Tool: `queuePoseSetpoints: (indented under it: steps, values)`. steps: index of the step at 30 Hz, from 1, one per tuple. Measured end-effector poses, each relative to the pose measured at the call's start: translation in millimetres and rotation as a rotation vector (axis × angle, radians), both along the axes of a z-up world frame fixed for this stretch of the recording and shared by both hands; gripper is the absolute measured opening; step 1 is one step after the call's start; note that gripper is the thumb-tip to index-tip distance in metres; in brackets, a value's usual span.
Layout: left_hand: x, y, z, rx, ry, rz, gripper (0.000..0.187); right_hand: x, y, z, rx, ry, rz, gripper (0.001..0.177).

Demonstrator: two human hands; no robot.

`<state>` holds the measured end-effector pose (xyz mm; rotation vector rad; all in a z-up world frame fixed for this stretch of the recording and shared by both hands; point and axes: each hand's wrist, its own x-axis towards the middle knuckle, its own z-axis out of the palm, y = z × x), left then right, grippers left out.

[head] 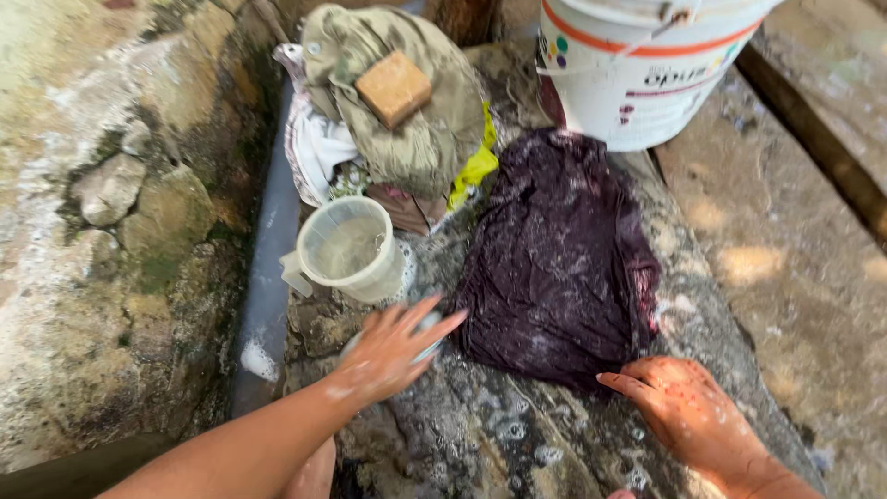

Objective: The person washes a piece of clothing by pouring water onto it from a bucket using a cup, rubbing soap over the fabric, scrubbing it with a brush and by hand, and rinsing it with water.

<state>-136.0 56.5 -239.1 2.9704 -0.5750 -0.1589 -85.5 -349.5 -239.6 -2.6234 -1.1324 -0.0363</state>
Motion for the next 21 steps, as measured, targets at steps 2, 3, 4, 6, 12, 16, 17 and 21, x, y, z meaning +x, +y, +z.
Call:
queuePoseSetpoints:
  steps: [2, 3, 4, 6, 12, 16, 17, 21]
  values:
    - [34.6, -51.7, 2.5, -0.224, -0.363, 0.139, 0.069, -2.2, -2.1, 2.8, -0.025, 0.065, 0.028, 0.046]
    - [65.1, -85.7, 7.3, -0.413, -0.572, 0.365, 0.064, -3.8, -1.8, 2.1, -0.028, 0.084, 0.001, 0.042]
    - [88.4, -119.2, 15.3, -0.602, -0.781, 0.592, 0.059, -6.2, -2.1, 0.0, -0.031, 0.102, -0.025, 0.039]
    - [96.9, -180.7, 30.5, -1.213, -0.663, 0.838, 0.068, -10.1, -3.6, -9.5, -0.044, 0.159, -0.073, 0.037]
    - [159.8, -120.0, 23.7, -0.432, -0.202, 0.515, 0.033, -7.8, -25.7, -38.5, 0.110, 0.040, 0.037, 0.037]
    - [157.7, -159.7, 6.4, 0.259, -0.893, 0.580, 0.046, -2.9, -15.5, -25.9, -0.009, 0.147, -0.050, 0.039]
    - [94.8, -180.7, -1.4, 0.661, -0.916, 0.330, 0.052, 0.4, -12.7, -22.9, -0.005, 0.143, -0.042, 0.039]
    - [87.4, -157.9, 8.1, 0.019, -0.351, 0.084, 0.048, -3.7, -17.5, -14.8, -0.094, 0.139, -0.014, 0.048]
